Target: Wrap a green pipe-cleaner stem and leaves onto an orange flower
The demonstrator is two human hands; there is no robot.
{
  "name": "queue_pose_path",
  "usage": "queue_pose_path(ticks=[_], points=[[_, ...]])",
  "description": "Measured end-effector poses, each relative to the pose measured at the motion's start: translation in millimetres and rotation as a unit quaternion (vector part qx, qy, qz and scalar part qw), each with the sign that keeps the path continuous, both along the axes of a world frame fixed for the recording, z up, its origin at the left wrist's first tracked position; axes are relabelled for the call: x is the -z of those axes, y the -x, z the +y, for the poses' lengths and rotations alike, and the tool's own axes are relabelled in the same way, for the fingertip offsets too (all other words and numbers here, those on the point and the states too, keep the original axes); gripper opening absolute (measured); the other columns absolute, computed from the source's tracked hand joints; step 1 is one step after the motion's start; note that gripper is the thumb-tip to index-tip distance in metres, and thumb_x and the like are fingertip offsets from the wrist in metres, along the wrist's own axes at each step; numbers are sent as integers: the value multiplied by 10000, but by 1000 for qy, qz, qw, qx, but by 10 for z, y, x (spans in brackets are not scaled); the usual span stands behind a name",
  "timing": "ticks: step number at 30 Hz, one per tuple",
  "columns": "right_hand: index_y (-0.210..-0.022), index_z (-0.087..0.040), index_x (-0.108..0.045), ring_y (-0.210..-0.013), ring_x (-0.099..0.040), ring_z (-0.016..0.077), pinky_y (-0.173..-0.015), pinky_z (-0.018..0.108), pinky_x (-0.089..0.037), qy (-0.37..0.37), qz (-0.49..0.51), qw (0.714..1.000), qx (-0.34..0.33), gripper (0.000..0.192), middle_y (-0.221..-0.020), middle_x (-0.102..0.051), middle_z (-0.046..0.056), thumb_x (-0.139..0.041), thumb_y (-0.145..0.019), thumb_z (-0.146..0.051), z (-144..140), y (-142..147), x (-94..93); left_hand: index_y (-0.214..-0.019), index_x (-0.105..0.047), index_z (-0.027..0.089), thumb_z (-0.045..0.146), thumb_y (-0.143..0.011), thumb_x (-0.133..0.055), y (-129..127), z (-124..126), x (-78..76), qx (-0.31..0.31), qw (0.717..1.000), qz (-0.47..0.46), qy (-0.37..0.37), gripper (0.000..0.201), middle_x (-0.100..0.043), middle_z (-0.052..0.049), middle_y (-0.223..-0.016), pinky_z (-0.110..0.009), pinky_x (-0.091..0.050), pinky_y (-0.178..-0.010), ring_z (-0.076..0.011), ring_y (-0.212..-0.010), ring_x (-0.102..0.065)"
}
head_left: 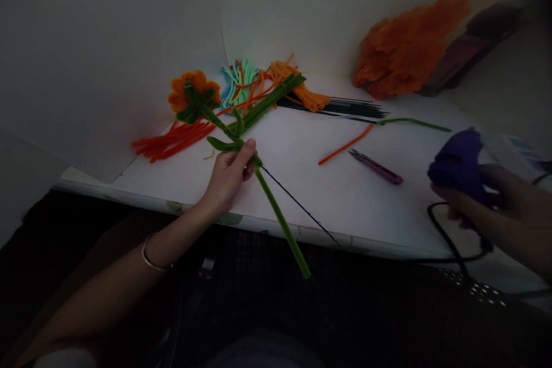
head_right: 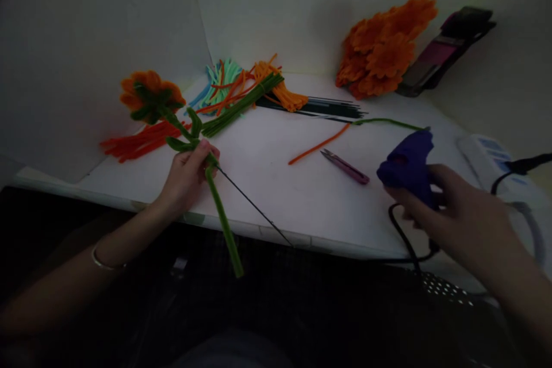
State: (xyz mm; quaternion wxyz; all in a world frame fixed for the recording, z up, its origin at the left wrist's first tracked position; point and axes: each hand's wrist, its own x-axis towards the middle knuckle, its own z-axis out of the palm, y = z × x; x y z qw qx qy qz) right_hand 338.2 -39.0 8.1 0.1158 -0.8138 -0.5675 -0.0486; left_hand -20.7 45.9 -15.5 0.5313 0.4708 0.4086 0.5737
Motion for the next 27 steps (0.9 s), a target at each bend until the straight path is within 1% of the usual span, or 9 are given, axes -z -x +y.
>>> queue_pose_path(ticks=[3, 6, 9, 11, 13, 16, 20, 24, 27], points=[[-857, -184, -531, -545, -520, 197, -518, 303, -374, 82, -42, 995, 35, 403, -621, -587, 80, -529, -737, -568, 338, -88, -70, -561, -550, 149, 516, -747, -579, -19, -67, 14, 3, 998, 56, -13, 412, -377, 43, -447, -202, -223, -391, -47, -413, -329], [-953, -174, -555, -708, -556, 248, -560, 327, -383, 113, -107, 988, 12, 484, -861, -616, 123, -466, -750, -604, 508, -82, -21, -543, -521, 155, 524, -779, -532, -34, -129, 17, 18, 994, 104, -18, 438, -361, 42, -449, -227, -229, -425, -61, -435, -323], [-1098, -148, -537, -898, -536, 321, -611, 376, -400, 7, -210, 977, -42, 557, -1056, -566, 176, -469, -764, -588, 460, 134, -29, -495, -443, 162, 509, -807, -500, -55, -183, 9, 36, 991, 131, -21, 470, -340, 39, -466, -244, -225, -454, -69, -458, -316], [-1162, -153, -504, -891, -540, 279, -656, 359, -414, -101, -198, 960, -169, 500, -1021, -573, 163, -505, -798, -495, 347, 427, -111, -460, -377, 167, 500, -816, -487, -73, -215, -2, 48, 989, 141, -23, 500, -303, 44, -456, -255, -201, -453, -69, -448, -279], [-1220, -206, -450, -766, -555, 165, -656, 278, -420, -130, -81, 905, -396, 428, -939, -590, 97, -519, -837, -385, 227, 805, -225, -443, -346, 170, 492, -816, -490, -90, -246, -16, 56, 988, 142, -23, 513, -278, 47, -446, -263, -176, -444, -69, -434, -244], [-1224, -248, -445, -740, -523, 146, -682, 301, -394, -86, -83, 759, -640, 383, -885, -593, 44, -524, -849, -235, 142, 1367, -363, -447, -360, 171, 482, -802, -513, -111, -295, -36, 65, 990, 123, -11, 496, -280, 48, -458, -262, -164, -430, -70, -432, -228], [-1083, -230, -534, -661, -460, 123, -612, 292, -332, -117, -101, 686, -711, 217, -765, -569, 3, -483, -872, -238, 228, 1756, -398, -444, -355, 175, 486, -782, -533, -130, -349, -69, 90, 990, 108, 0, 494, -264, 53, -460, -255, -172, -427, -71, -435, -220], [-1055, -210, -560, -670, -446, 126, -621, 298, -306, -87, -135, 660, -734, 220, -731, -546, 5, -418, -891, -175, 312, 1756, -378, -432, -350, 179, 501, -771, -533, -137, -362, -90, 80, 990, 119, 12, 502, -265, 52, -451, -256, -164, -426, -75, -433, -223], [-1011, -212, -591, -728, -466, 149, -656, 317, -316, -60, -156, 668, -726, 203, -760, -558, 19, -445, -873, -185, 308, 1715, -424, -446, -342, 181, 510, -778, -517, -133, -360, -82, 79, 989, 125, 13, 499, -271, 52, -455, -257, -162, -425, -76, -434, -229]])
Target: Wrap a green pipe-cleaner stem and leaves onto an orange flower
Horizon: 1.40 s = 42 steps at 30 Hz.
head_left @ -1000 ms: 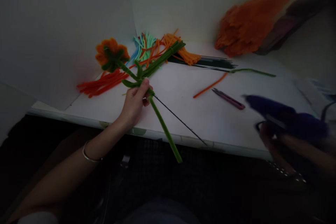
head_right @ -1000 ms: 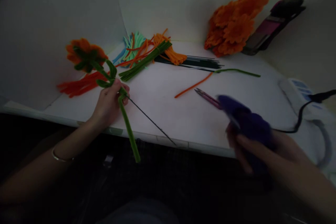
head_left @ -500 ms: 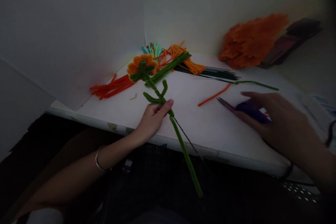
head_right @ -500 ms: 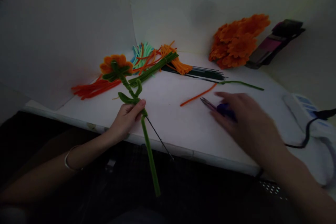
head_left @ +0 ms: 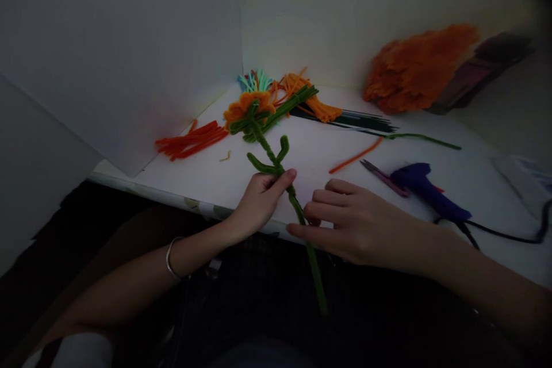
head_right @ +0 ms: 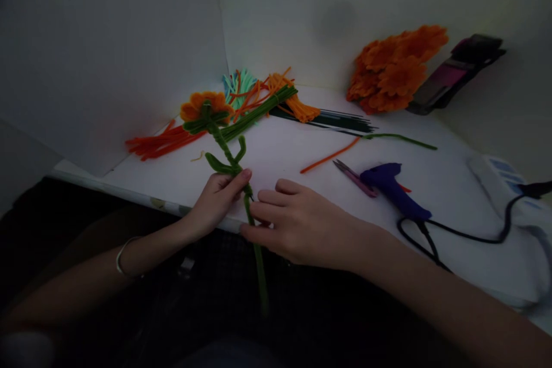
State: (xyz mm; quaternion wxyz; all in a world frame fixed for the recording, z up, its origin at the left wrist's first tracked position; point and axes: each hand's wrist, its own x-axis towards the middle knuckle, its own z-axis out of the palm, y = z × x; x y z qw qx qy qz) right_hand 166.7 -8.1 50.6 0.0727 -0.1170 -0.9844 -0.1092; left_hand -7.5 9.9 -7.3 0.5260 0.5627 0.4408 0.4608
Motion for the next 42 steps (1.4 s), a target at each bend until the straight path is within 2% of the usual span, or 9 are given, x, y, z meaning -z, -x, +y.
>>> queue_pose_path(ticks=[6, 10, 14, 23, 26, 29, 35, 39, 42], points=[[-959, -184, -617, -757, -519, 134, -681, 291, -407, 147, 126, 980, 38, 162, -819, -607, 39, -479, -874, -195, 51, -32, -143, -449, -374, 174, 489, -779, -528, 14, -3, 34, 28, 1000, -3, -8, 481, -282, 51, -461, -257, -178, -440, -76, -444, -243], [-912, -192, -636, -679, -564, 109, -583, 239, -446, 241, 354, 886, 181, 122, -770, -623, 23, -534, -845, -198, 181, -110, 31, -475, -396, 164, 477, -790, -531, -3, -6, 49, 46, 997, -66, 14, 463, -305, 50, -473, -248, -185, -450, -66, -451, -259], [-833, -206, -651, -646, -585, 119, -575, 255, -473, 267, 448, 816, 248, 70, -738, -647, 10, -595, -801, -234, 258, -133, 325, -516, -419, 154, 467, -758, -587, -42, -31, -6, 37, 980, -179, 73, 430, -327, 57, -488, -219, -186, -438, -48, -446, -254], [-783, -153, -584, -614, -539, 110, -570, 238, -433, 133, 353, 904, 200, 72, -705, -611, 34, -534, -832, -170, 36, 18, 541, -548, -400, 154, 443, -641, -713, -111, -95, -192, 17, 912, -367, 182, 436, -289, 69, -534, -167, -191, -393, -39, -471, -286], [-775, -138, -557, -589, -516, 116, -561, 242, -401, 16, 251, 947, 199, 116, -656, -580, 33, -471, -853, -143, -125, 129, 567, -552, -402, 157, 450, -623, -720, -134, -93, -189, -19, 911, -368, 186, 438, -321, 71, -532, -162, -232, -403, -35, -469, -311], [-720, -152, -529, -545, -510, 125, -500, 255, -347, -40, 190, 952, 236, 175, -595, -545, 17, -429, -862, -128, -326, 317, 545, -534, -403, 158, 502, -630, -690, -159, -94, -138, -75, 925, -330, 173, 458, -352, 69, -517, -174, -271, -426, -36, -458, -324], [-696, -163, -502, -472, -487, 134, -423, 277, -254, -43, 136, 953, 268, 188, -558, -506, 12, -410, -850, -107, -591, 450, 126, -508, -410, 164, 492, -739, -597, -116, -82, 7, -119, 979, -162, -19, 443, -351, 58, -488, -219, -243, -446, -56, -457, -313], [-795, -163, -536, -536, -521, 133, -463, 255, -304, 2, 136, 955, 265, 183, -663, -581, 30, -386, -892, -206, -394, 133, -253, -521, -422, 164, 421, -782, -583, -42, -86, -24, -39, 987, -139, -71, 399, -349, 48, -523, -225, -256, -470, -64, -490, -324], [-789, -179, -549, -537, -510, 108, -495, 227, -333, 64, 172, 944, 275, 216, -651, -580, 5, -389, -902, -270, -120, -97, -320, -546, -464, 165, 414, -787, -579, -30, -124, -102, 57, 979, -188, -50, 366, -368, 42, -545, -222, -243, -452, -59, -487, -318]])
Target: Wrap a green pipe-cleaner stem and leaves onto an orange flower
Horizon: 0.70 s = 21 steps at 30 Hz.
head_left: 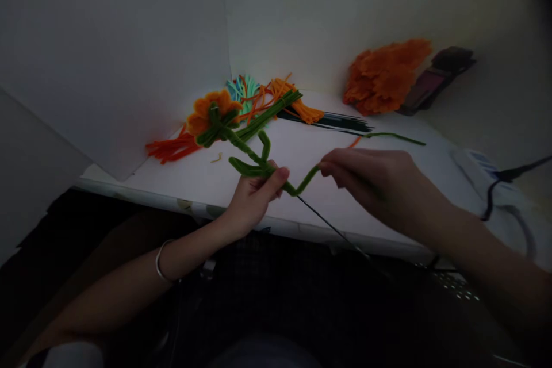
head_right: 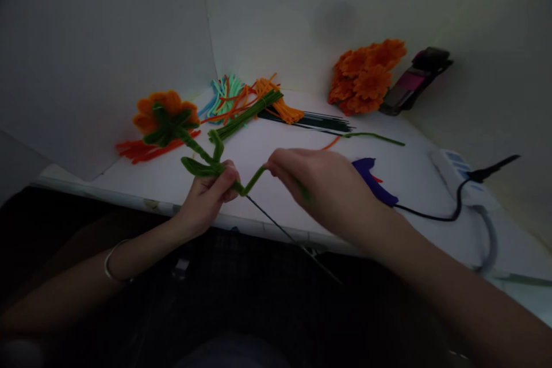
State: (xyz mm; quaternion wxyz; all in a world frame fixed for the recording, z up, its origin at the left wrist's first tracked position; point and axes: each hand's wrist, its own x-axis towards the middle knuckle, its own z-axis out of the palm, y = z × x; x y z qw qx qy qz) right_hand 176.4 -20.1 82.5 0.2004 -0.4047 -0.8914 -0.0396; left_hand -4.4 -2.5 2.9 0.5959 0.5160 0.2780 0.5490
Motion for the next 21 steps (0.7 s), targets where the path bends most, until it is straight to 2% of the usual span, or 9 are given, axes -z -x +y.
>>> queue_pose_path(ticks=[2, 5, 8, 11, 13, 16, 18, 21], points=[[-747, -175, -538, -525, -495, 90, -512, 207, -347, 72, 25, 997, -6, 234, -610, -553, -12, -389, -904, -264, 130, -63, 99, -554, -474, 163, 426, -777, -589, -18, -32, -55, 38, 998, -39, 28, 363, -368, 42, -558, -218, -237, -442, -54, -479, -303], [-719, -169, -512, -497, -472, 79, -509, 195, -349, 157, 48, 986, -21, 270, -570, -521, -21, -344, -917, -247, 147, -15, 398, -544, -453, 163, 449, -722, -641, -67, -55, -101, 4, 992, -97, 82, 385, -325, 56, -533, -212, -220, -427, -50, -462, -267], [-750, -157, -499, -508, -482, 98, -502, 209, -352, 139, 52, 989, -22, 258, -601, -544, 8, -319, -915, -239, -6, 154, 718, -536, -445, 162, 437, -706, -661, -113, -37, -76, -59, 985, -127, 97, 389, -331, 59, -512, -206, -226, -425, -47, -461, -281], [-765, -148, -465, -504, -480, 111, -492, 226, -348, 110, 48, 992, -33, 259, -615, -554, 34, -276, -923, -227, -218, 370, 867, -506, -429, 155, 425, -737, -636, -122, -5, -2, -117, 983, -102, 93, 411, -357, 53, -493, -206, -242, -431, -45, -460, -298], [-767, -149, -445, -464, -449, 100, -467, 223, -323, 112, 44, 992, -36, 252, -581, -532, 14, -261, -928, -210, -353, 485, 817, -502, -437, 154, 429, -758, -611, -102, 12, 39, -158, 983, -60, 68, 414, -360, 51, -486, -208, -252, -435, -46, -458, -304], [-735, -154, -436, -419, -402, 87, -431, 229, -258, 60, 14, 998, -25, 240, -523, -486, -14, -288, -922, -177, -490, 524, 557, -551, -482, 155, 401, -791, -580, -46, 16, 45, -191, 981, 18, -33, 357, -408, 40, -533, -215, -302, -482, -57, -502, -372], [-703, -161, -440, -417, -389, 86, -426, 243, -225, -10, -17, 1000, -24, 244, -518, -485, -12, -319, -915, -172, -492, 441, 332, -575, -496, 159, 374, -814, -557, -7, 1, 19, -181, 975, 72, -104, 327, -439, 27, -572, -229, -333, -533, -73, -553, -415], [-740, -166, -487, -452, -411, 95, -444, 244, -228, -63, -36, 997, -1, 232, -566, -527, 0, -346, -913, -230, -314, 213, 60, -550, -481, 162, 361, -835, -530, 27, -35, -25, -145, 973, 110, -145, 351, -419, 23, -564, -243, -322, -543, -79, -550, -399]])
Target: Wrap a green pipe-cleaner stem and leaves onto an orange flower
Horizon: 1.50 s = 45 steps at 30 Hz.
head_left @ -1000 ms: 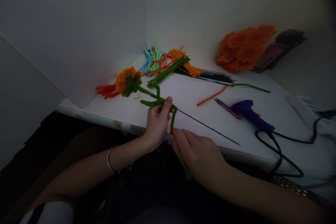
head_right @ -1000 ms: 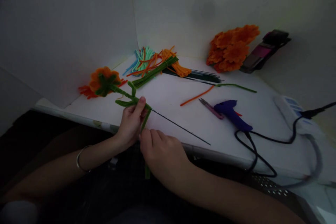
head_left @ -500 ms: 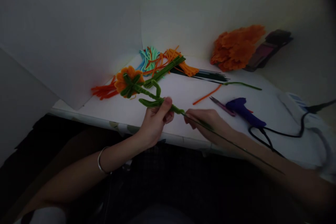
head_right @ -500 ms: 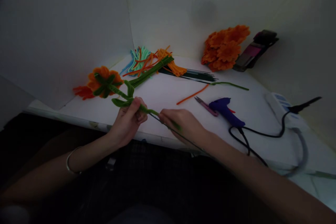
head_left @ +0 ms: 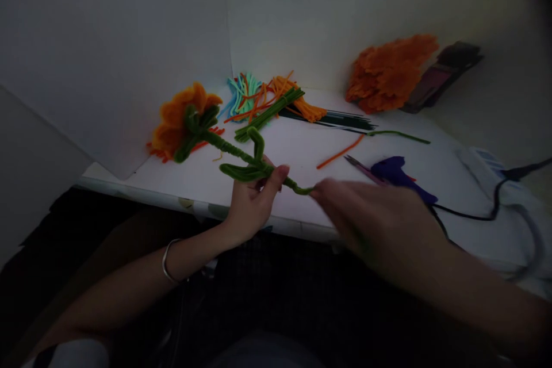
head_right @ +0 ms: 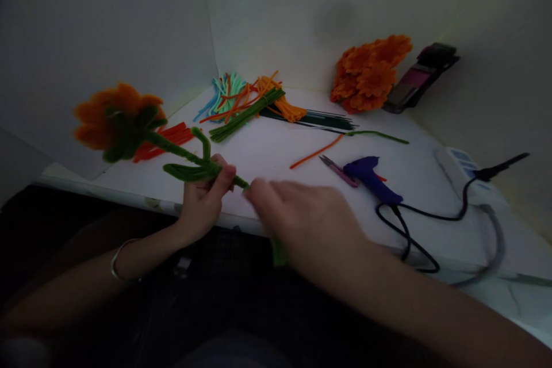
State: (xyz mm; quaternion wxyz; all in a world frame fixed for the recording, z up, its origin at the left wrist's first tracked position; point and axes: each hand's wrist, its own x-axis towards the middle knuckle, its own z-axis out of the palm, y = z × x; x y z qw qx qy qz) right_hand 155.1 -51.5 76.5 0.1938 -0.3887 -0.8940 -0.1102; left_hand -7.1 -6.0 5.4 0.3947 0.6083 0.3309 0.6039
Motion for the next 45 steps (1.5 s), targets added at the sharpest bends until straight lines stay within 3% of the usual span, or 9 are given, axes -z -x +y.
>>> queue_pose_path(ticks=[4, 9, 14, 20, 25, 31, 37, 41, 45], points=[[-687, -177, -470, -473, -386, 82, -478, 218, -274, 162, 50, 985, 16, 304, -551, -466, -25, -359, -915, -344, 386, -236, -28, -551, -474, 160, 414, -835, -514, -27, -46, -29, 107, 989, -92, 53, 384, -398, 27, -577, -235, -272, -485, -63, -510, -349], [-619, -171, -388, -479, -380, 66, -473, 187, -311, 394, 155, 905, -37, 402, -528, -402, -41, -250, -948, -356, 424, -115, 464, -553, -438, 158, 418, -787, -585, -100, -38, -24, 100, 959, -219, 148, 380, -374, 47, -535, -213, -230, -445, -50, -476, -297], [-707, -148, -453, -498, -442, 92, -493, 218, -333, 187, 114, 974, -52, 300, -581, -504, 7, -275, -933, -234, 37, 165, 784, -561, -440, 165, 400, -792, -583, -108, 9, 47, 3, 974, -180, 137, 360, -400, 49, -525, -213, -266, -453, -54, -477, -335], [-620, -171, -435, -421, -411, 98, -444, 250, -226, -30, -12, 999, -4, 279, -474, -443, -23, -397, -895, -193, -170, 136, 322, -573, -464, 168, 325, -839, -528, -29, 20, 29, -12, 999, -9, 32, 316, -410, 34, -556, -236, -324, -526, -74, -533, -392], [-669, -174, -495, -435, -375, 81, -450, 232, -236, 104, 37, 992, 57, 319, -511, -445, -28, -381, -908, -352, 166, -231, -3, -556, -469, 164, 345, -855, -501, -12, 2, 3, 80, 996, -15, 35, 351, -397, 30, -559, -236, -310, -509, -70, -525, -382], [-611, -175, -409, -468, -360, 72, -444, 198, -287, 412, 178, 893, 6, 422, -518, -381, -40, -272, -932, -411, 391, -202, 371, -549, -452, 158, 404, -786, -590, -97, -39, -22, 138, 958, -202, 151, 368, -376, 46, -547, -206, -260, -434, -45, -473, -328], [-675, -148, -466, -460, -450, 94, -456, 232, -306, 114, 89, 989, -16, 332, -537, -501, 3, -277, -934, -234, -36, 154, 782, -551, -468, 161, 364, -796, -586, -97, 4, 67, -10, 980, -159, 121, 339, -422, 45, -526, -198, -315, -462, -51, -488, -385], [-629, -157, -462, -397, -424, 96, -418, 265, -221, -16, 5, 1000, 5, 295, -461, -465, -15, -364, -905, -199, -171, 156, 523, -564, -494, 164, 313, -830, -544, -44, 6, 74, -13, 999, -28, 35, 309, -439, 29, -558, -224, -351, -537, -71, -542, -422], [-603, -171, -431, -407, -353, 75, -432, 252, -230, 43, 38, 998, 28, 317, -474, -408, -28, -389, -903, -264, 7, -79, 91, -542, -473, 166, 338, -854, -500, -2, -7, 29, 44, 999, -3, 26, 357, -400, 20, -586, -244, -316, -520, -77, -542, -393]])
